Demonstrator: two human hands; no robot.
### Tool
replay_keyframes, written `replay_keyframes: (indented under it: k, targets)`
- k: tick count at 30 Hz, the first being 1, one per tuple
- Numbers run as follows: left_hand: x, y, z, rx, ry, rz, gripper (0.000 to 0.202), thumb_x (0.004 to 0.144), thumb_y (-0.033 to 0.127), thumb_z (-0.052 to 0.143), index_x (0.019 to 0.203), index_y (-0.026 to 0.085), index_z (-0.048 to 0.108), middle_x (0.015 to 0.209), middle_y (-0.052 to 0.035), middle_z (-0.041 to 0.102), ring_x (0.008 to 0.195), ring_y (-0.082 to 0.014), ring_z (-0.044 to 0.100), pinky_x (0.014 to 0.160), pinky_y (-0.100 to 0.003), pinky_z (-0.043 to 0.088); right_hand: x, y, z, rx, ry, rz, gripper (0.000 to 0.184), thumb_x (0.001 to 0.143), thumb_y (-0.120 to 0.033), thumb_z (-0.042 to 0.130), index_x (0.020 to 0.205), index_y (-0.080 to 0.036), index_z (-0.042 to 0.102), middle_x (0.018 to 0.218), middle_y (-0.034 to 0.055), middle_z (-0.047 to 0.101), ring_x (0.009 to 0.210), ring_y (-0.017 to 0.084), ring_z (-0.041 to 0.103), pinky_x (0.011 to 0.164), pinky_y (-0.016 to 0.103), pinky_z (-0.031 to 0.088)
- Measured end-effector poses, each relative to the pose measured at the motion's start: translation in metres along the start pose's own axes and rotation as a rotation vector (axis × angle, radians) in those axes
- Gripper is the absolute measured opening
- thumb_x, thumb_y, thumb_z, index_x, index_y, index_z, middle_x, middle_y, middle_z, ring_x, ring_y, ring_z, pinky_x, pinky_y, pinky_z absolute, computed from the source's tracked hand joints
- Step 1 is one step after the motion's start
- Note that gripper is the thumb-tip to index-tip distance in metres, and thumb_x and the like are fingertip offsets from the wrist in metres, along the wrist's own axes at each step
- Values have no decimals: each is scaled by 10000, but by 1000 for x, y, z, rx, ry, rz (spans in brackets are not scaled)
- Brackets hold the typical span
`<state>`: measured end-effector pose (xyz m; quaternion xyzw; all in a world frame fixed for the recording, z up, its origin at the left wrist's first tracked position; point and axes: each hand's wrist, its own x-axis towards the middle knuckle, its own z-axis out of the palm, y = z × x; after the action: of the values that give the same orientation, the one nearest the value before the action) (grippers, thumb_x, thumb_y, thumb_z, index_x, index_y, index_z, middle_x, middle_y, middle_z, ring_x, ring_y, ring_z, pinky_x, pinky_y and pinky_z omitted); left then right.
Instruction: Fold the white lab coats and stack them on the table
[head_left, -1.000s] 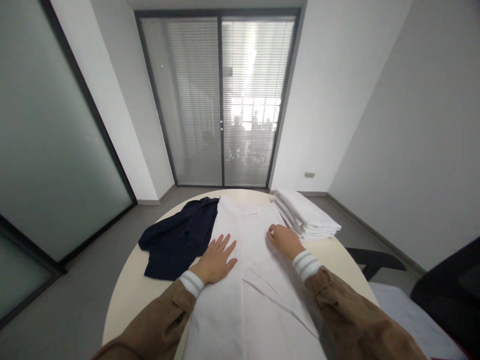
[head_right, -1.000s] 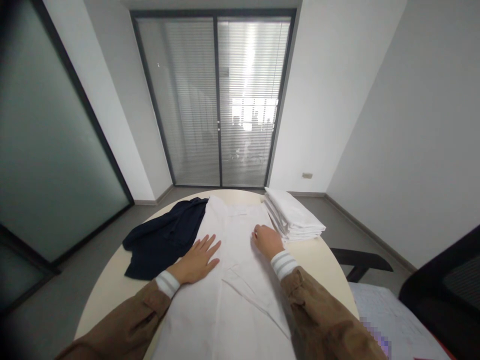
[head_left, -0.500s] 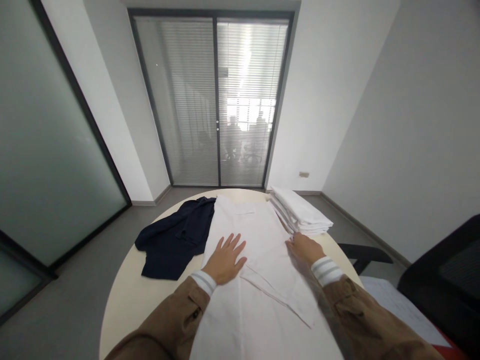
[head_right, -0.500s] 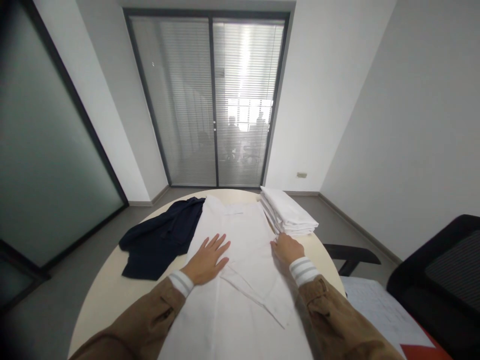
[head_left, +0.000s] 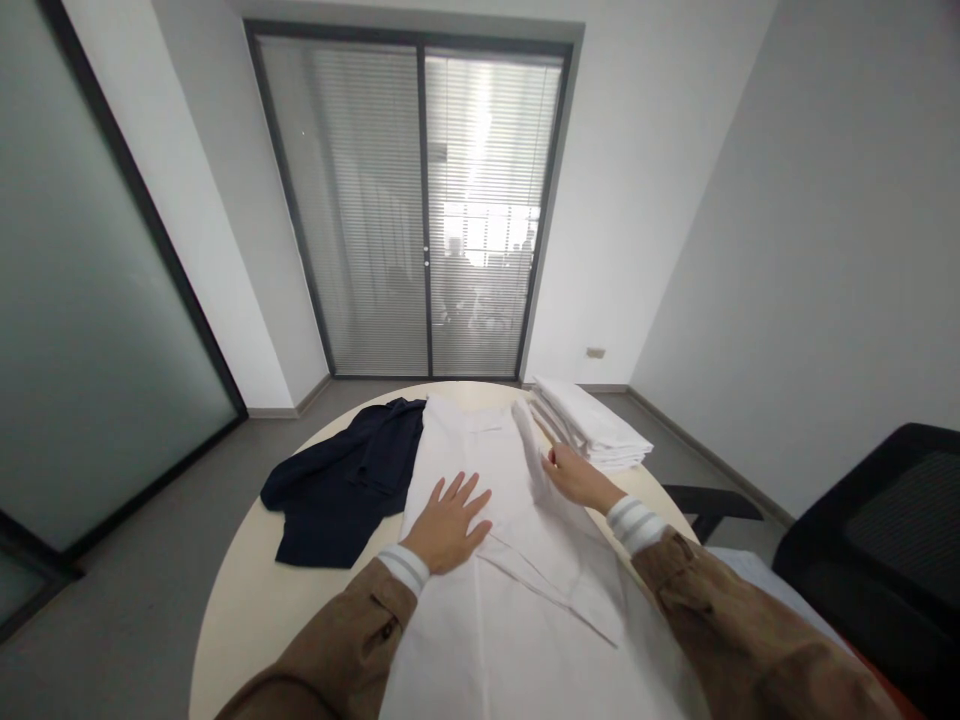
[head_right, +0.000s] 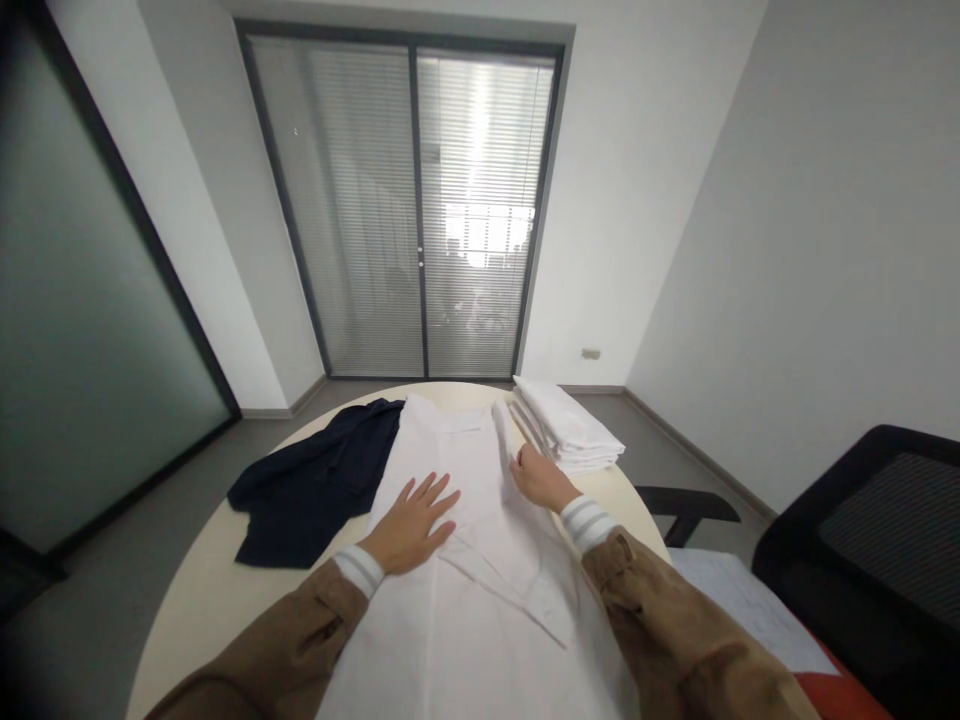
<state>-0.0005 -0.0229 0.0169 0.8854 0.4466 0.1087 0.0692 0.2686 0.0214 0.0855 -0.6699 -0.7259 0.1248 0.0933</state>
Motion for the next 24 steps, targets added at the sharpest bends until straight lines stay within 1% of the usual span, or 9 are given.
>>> replay_keyframes:
  k: [3, 6, 9, 12, 14, 16, 19, 22, 24]
  targets:
    - [0, 0, 0, -1, 3, 2, 547, 1025, 501, 353, 1524, 281, 402, 1652, -69, 242, 1531, -306, 168, 1222, -580, 163, 0, -24, -6, -65, -37, -32, 237, 1009, -307, 398, 1076, -148, 561, 1024, 175, 708, 933, 272, 666, 753, 332, 413]
    - [-1, 0, 0, 6, 2, 3, 548, 1026, 499, 349, 1523, 275, 404, 1653, -68, 239, 1531, -304, 169, 1224, -571, 165, -1, -47, -6, -118, -38, -82, 222, 1003, -290, 424, 1088, -139, 563, 1090, 191, 697, 994, 275, 663, 779, 328, 412]
    - [-1, 0, 0, 16, 9, 5, 549, 1025, 498, 341, 1520, 269, 406, 1652, -67, 245, 1530, -301, 175, 1224, -564, 170, 0, -66, 2, -134, -43, -139, 207, 992, -270, 441, 1066, -132, 576, 1147, 205, 676, 1017, 277, 663, 778, 321, 415]
    - [-2, -1, 0, 15, 9, 5, 559, 1025, 502, 328, 1520, 254, 402, 1650, -72, 251, 1530, -301, 178, 1225, -561, 167, 4, -78, 16, -128, -69, -148, 202, 987, -266, 450, 1070, -135, 579, 1108, 202, 692, 992, 283, 678, 755, 322, 416]
    - [-1, -2, 0, 4, 6, 0, 581, 1022, 505, 327, 1532, 233, 378, 1649, -78, 251, 1531, -298, 174, 1227, -555, 161, 7, -82, 27, -113, -90, -147, 188, 980, -270, 469, 1067, -145, 580, 1046, 185, 714, 954, 281, 689, 730, 318, 417]
    - [-1, -2, 1, -15, 4, -9, 607, 1017, 507, 334, 1549, 216, 339, 1648, -81, 255, 1532, -292, 171, 1231, -543, 156, 10, -83, 37, -91, -107, -155, 170, 973, -277, 497, 1054, -154, 582, 1028, 169, 724, 939, 270, 693, 717, 308, 419]
    - [-1, -2, 1, -43, 9, -17, 623, 1012, 499, 347, 1561, 208, 304, 1644, -83, 264, 1532, -285, 175, 1234, -532, 152, 9, -78, 48, -28, -135, -203, 151, 978, -275, 513, 1066, -169, 574, 1022, 117, 735, 923, 211, 689, 723, 271, 428]
    - [-1, -2, 2, -57, 19, -12, 630, 1009, 487, 359, 1569, 211, 283, 1642, -88, 269, 1532, -284, 177, 1233, -533, 151, 1, -69, 51, 126, -204, -264, 207, 954, -224, 542, 1153, -169, 542, 916, 49, 738, 814, 154, 671, 709, 240, 438]
    - [-1, -2, 2, -57, 19, -14, 629, 1006, 479, 369, 1568, 208, 287, 1642, -87, 272, 1532, -284, 176, 1234, -533, 153, -9, -62, 46, 200, -253, -318, 261, 923, -180, 550, 1184, -164, 540, 868, 28, 725, 754, 146, 648, 693, 241, 446]
